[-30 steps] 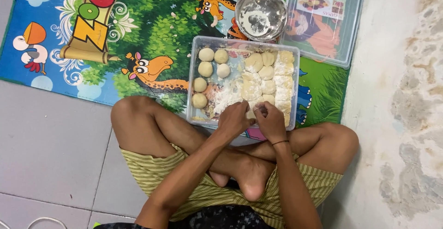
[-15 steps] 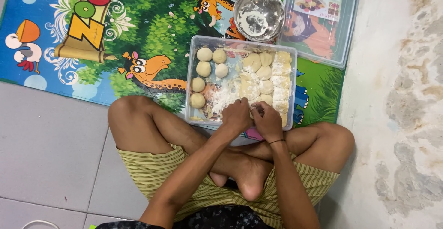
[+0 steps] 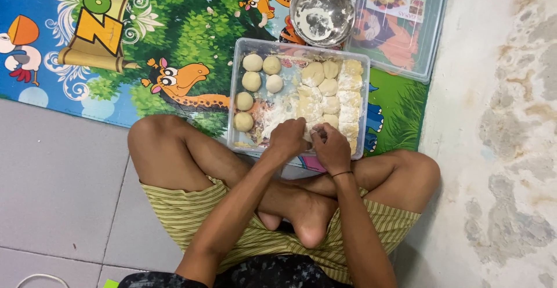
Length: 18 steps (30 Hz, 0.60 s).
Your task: The person is taking small portions of dough, rolling them into spherical shapes between their palms, and arranging them in a plastic container.
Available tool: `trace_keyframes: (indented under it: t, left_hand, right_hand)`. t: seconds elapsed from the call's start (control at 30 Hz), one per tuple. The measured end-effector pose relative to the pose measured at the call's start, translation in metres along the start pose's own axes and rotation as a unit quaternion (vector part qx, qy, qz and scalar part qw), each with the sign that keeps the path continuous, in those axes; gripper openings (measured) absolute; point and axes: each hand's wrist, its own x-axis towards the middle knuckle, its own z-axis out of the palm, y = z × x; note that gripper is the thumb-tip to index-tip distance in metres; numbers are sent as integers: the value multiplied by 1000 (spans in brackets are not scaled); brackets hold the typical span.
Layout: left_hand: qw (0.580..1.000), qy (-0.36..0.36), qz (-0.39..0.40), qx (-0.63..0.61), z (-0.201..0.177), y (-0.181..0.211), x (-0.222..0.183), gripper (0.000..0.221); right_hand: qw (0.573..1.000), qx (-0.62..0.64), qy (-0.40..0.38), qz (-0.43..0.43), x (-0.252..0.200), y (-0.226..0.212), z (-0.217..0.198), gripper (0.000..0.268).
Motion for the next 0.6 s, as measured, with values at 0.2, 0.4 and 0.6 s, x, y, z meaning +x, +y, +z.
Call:
trace_keyframes:
  t: [0.2, 0.4, 0.6]
  left_hand:
    - [998, -64, 3, -22, -12, -8, 6, 30]
    - [998, -1, -54, 37, 20, 11, -3, 36]
    - [992, -37, -118, 10, 44, -1, 20, 48]
  right_hand:
    - [1000, -8, -15, 6, 7, 11, 1, 33]
    - [999, -43, -13, 21, 13, 13, 5, 31]
    - [998, 49, 7, 40, 5, -1, -2, 31]
